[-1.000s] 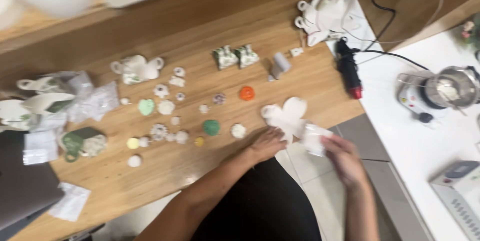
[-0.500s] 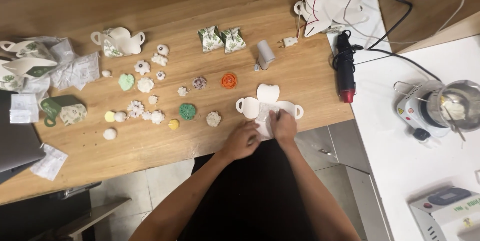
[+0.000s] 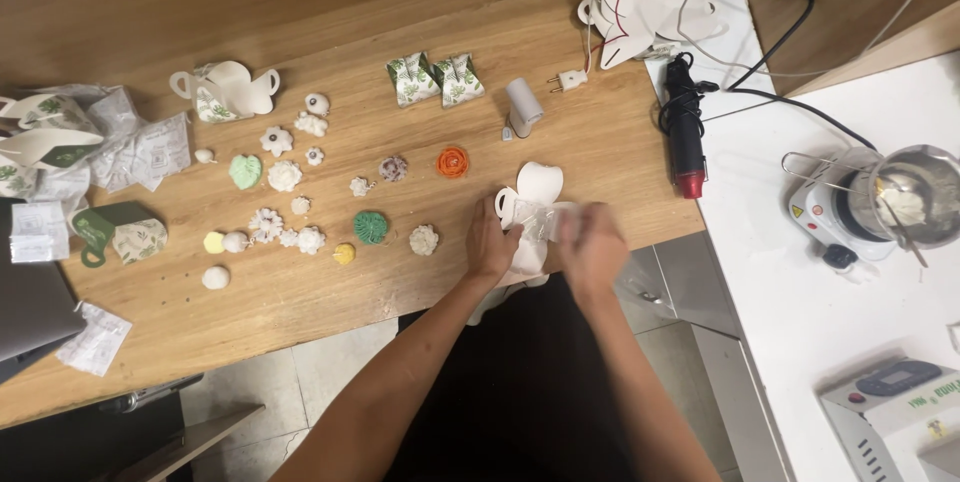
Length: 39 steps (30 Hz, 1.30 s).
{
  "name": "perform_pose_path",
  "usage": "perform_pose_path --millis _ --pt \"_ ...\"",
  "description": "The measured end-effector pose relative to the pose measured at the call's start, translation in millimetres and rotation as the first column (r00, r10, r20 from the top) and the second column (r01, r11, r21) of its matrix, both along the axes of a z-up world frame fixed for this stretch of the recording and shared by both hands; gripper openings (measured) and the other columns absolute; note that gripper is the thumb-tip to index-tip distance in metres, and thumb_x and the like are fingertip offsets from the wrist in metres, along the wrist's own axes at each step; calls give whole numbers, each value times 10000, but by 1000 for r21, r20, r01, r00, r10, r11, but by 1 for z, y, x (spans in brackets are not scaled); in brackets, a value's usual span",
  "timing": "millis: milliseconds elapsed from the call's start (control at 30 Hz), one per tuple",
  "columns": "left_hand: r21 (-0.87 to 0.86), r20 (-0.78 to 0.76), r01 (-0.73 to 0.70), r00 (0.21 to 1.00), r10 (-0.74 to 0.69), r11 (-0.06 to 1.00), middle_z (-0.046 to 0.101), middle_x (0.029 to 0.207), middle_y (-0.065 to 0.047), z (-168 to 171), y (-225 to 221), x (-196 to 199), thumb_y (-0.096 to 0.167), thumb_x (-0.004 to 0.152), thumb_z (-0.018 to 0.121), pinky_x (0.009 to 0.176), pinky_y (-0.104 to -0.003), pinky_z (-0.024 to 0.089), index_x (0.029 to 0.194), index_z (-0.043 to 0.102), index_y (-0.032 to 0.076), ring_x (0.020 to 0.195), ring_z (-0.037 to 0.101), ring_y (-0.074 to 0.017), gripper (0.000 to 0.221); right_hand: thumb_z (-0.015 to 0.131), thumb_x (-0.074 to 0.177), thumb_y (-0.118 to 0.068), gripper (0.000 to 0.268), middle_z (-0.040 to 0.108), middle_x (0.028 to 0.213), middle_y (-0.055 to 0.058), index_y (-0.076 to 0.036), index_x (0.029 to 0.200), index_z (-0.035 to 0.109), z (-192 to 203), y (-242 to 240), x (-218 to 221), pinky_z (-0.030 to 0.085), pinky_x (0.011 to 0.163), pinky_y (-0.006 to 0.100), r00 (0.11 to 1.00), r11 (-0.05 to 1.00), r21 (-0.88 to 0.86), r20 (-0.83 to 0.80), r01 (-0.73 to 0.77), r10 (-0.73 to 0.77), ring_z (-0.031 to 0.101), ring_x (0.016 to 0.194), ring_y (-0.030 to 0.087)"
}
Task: Packaging decorative wax candles into small bags and boxes.
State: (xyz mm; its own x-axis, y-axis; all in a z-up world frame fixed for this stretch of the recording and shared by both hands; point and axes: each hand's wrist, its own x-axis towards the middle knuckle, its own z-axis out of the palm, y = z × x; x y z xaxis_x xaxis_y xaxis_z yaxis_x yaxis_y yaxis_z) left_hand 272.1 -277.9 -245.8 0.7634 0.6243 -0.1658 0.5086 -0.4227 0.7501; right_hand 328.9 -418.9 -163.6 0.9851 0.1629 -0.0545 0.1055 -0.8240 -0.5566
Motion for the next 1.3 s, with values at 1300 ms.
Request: perform_pose_path --millis 1300 --pt "274 206 434 845 -493 858 749 1122 -126 29 39 11 105 876 717 925 -425 548 998 779 38 1055 685 -328 152 662 933 -63 329 669 1364 134 -73 1259 711 -50 9 48 587 949 346 941 815 511 -32 -274 337 718 1134 274"
